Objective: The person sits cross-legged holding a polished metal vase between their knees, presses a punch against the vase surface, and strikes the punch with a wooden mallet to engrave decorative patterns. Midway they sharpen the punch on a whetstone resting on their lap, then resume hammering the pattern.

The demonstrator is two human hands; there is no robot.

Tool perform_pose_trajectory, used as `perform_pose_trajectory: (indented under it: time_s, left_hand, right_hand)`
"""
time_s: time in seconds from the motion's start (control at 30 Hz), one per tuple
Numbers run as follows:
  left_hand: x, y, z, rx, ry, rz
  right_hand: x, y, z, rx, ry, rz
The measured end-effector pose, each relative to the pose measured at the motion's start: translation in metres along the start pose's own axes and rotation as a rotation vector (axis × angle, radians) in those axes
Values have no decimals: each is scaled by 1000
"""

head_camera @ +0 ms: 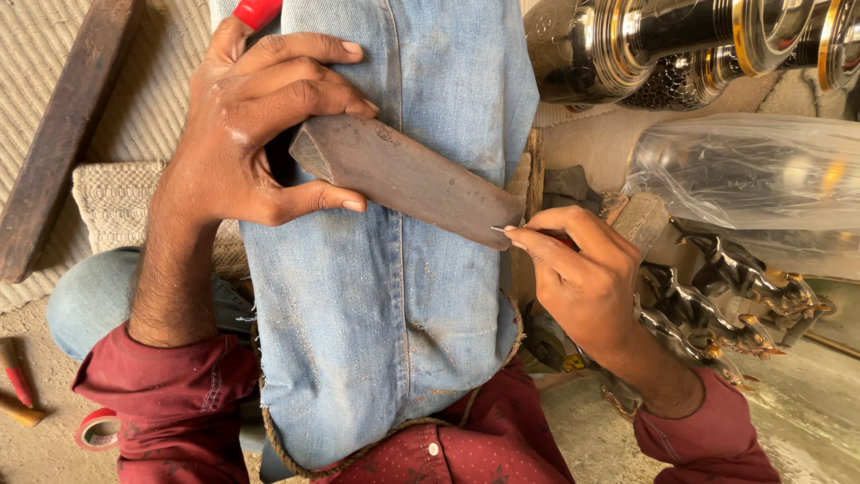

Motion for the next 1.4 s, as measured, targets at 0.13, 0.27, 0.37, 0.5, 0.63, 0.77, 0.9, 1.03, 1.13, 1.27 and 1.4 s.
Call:
perform_pose_trajectory:
  time_s: [0.13, 0.27, 0.37, 0.5, 0.63, 0.77, 0.9, 1.03, 1.13, 1.27, 1.4]
  left_hand:
    - [0, 0, 0, 5, -1, -2]
    - [0, 0, 1, -6, -10, -6]
    - [0, 0, 0, -6, -12, -11]
    - [0, 0, 0, -5, -6, -11]
    - [0, 0, 0, -10, -11, -16]
    - [0, 0, 0, -23, -12, -17]
    - [2, -2, -2, -3, -6, -13]
    - [6, -4, -5, -3, -19, -9]
    - [7, -4, -7, 17, -6, -15]
    - [8, -7, -12, -71, -57, -22]
    - [11, -8, -11, 8, 1, -1]
  right_hand:
    - [1, 1, -2, -17, -52, 13]
    - [1, 1, -4, -43, -119, 35]
    - [3, -1, -8, -112, -200, 65]
    - [7, -3, -11, -171, -301, 85]
    - [10, -6, -7, -200, -314, 91]
    - [16, -14, 3, -205, -313, 105]
    - [18, -25, 9, -160, -270, 110]
    - [12, -9, -1, -150, -254, 152]
    - [14, 26, -14, -230, -250, 155]
    - [22, 56, -24, -353, -207, 110]
    - [4, 42, -27, -255, -221, 103]
Point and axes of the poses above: each hand's wrist, its own y-axis towards the middle knuckle, its own x-axis out of the palm, z = x × y, the point moved 4 cm from there along y, towards the middle knuckle, and after that the axes turned 3 degrees about -z, right-handed, at the moved point
